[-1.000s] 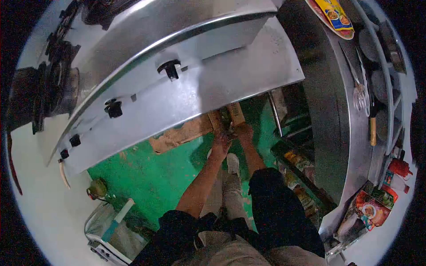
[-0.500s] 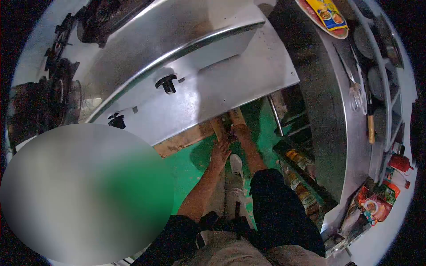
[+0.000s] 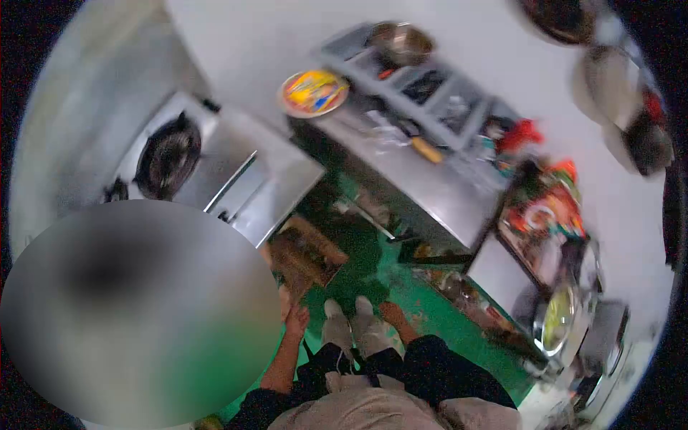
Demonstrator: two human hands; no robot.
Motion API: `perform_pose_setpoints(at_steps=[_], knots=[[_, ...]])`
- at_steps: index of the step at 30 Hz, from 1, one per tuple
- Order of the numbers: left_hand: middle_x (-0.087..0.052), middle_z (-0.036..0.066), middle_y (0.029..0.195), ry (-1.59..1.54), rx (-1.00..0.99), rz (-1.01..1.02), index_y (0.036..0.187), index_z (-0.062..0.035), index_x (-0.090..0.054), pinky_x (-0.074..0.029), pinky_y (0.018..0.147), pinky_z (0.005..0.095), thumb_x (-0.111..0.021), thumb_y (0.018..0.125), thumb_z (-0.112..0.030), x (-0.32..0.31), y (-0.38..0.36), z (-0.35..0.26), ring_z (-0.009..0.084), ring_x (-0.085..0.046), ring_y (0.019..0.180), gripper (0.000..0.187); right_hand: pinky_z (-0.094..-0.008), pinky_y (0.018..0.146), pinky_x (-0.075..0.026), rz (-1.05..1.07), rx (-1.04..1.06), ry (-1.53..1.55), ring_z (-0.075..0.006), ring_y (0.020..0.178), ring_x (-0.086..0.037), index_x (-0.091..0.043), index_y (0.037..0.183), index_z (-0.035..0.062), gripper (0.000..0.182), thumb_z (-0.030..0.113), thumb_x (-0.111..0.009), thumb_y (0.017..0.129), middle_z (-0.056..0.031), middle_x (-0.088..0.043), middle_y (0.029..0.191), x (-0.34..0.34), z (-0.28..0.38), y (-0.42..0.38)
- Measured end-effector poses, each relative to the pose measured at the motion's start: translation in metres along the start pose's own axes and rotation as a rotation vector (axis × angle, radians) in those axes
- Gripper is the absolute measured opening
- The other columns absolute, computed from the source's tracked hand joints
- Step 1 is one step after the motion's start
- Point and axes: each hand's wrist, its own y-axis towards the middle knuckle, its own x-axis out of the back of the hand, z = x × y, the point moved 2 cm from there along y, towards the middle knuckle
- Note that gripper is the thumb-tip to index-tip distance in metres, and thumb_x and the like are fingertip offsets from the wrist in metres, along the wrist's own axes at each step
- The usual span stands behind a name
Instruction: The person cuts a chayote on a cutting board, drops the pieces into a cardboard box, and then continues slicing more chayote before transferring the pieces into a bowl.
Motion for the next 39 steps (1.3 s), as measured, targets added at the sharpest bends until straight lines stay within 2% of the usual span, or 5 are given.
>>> perform_pose_setpoints(at_steps=[6, 9, 14, 27, 39], knots=[[-0.058, 0.012, 0.094, 0.160, 0.019, -0.148, 0.107, -0.0048, -0.051, -0.051, 0.069, 0.0371, -0.051, 0.091, -0.026, -0.019, -0.015, 0.014, 0.0211, -0.058, 0.076, 0.026, -0.0404, 0.066, -0.051, -0.343, -0.184, 0.131, -0.0271, 0.082, -0.061, -0.064, 0.092, 0.0060, 0.020, 0.019, -0.055, 0.080, -0.0116, -0.064, 0.092, -0.039, -0.075, -0.163], [-0.059, 0.016, 0.109, 0.044, 0.184, 0.651, 0.109, -0.0046, -0.053, -0.051, 0.081, 0.0394, -0.051, 0.091, -0.024, -0.038, -0.010, 0.047, 0.0277, -0.058, 0.096, 0.026, -0.0396, 0.064, -0.050, -0.539, -0.436, 0.459, -0.0260, 0.083, -0.061, -0.064, 0.096, 0.0049, 0.023, 0.020, -0.057, 0.080, -0.0119, -0.066, 0.092, -0.102, -0.113, -0.229], [-0.050, 0.018, 0.125, 0.501, 0.283, 0.143, 0.125, -0.0024, -0.046, -0.047, 0.091, 0.0438, -0.051, 0.092, -0.026, -0.143, -0.060, 0.179, 0.0311, -0.051, 0.114, 0.040, -0.0335, 0.057, -0.047, -0.688, -0.635, 0.905, -0.0191, 0.068, -0.058, -0.063, 0.096, 0.0036, 0.020, 0.011, -0.057, 0.079, -0.0082, -0.064, 0.079, -0.152, -0.126, -0.347], [-0.058, 0.012, 0.118, 0.735, 0.915, 0.911, 0.121, -0.0059, -0.052, -0.046, 0.092, 0.0353, -0.046, 0.094, -0.029, -0.409, -0.405, 0.680, 0.0247, -0.058, 0.105, 0.036, -0.0255, 0.070, -0.049, -1.577, -0.429, 1.522, -0.0136, 0.082, -0.061, -0.058, 0.112, -0.0009, 0.026, 0.010, -0.052, 0.090, -0.0077, -0.065, 0.095, 0.130, -0.215, -0.728], [-0.044, 0.020, 0.130, 1.883, -1.041, 1.385, 0.128, -0.0049, -0.044, -0.031, 0.103, 0.0442, -0.071, 0.070, -0.015, -0.509, -0.327, 0.916, 0.0370, -0.038, 0.124, 0.065, -0.0403, 0.078, -0.048, -1.325, -0.879, 0.721, -0.0348, 0.090, -0.060, -0.060, 0.106, 0.0040, 0.027, 0.014, -0.061, 0.081, -0.0190, -0.063, 0.094, 0.111, -0.494, -0.772]])
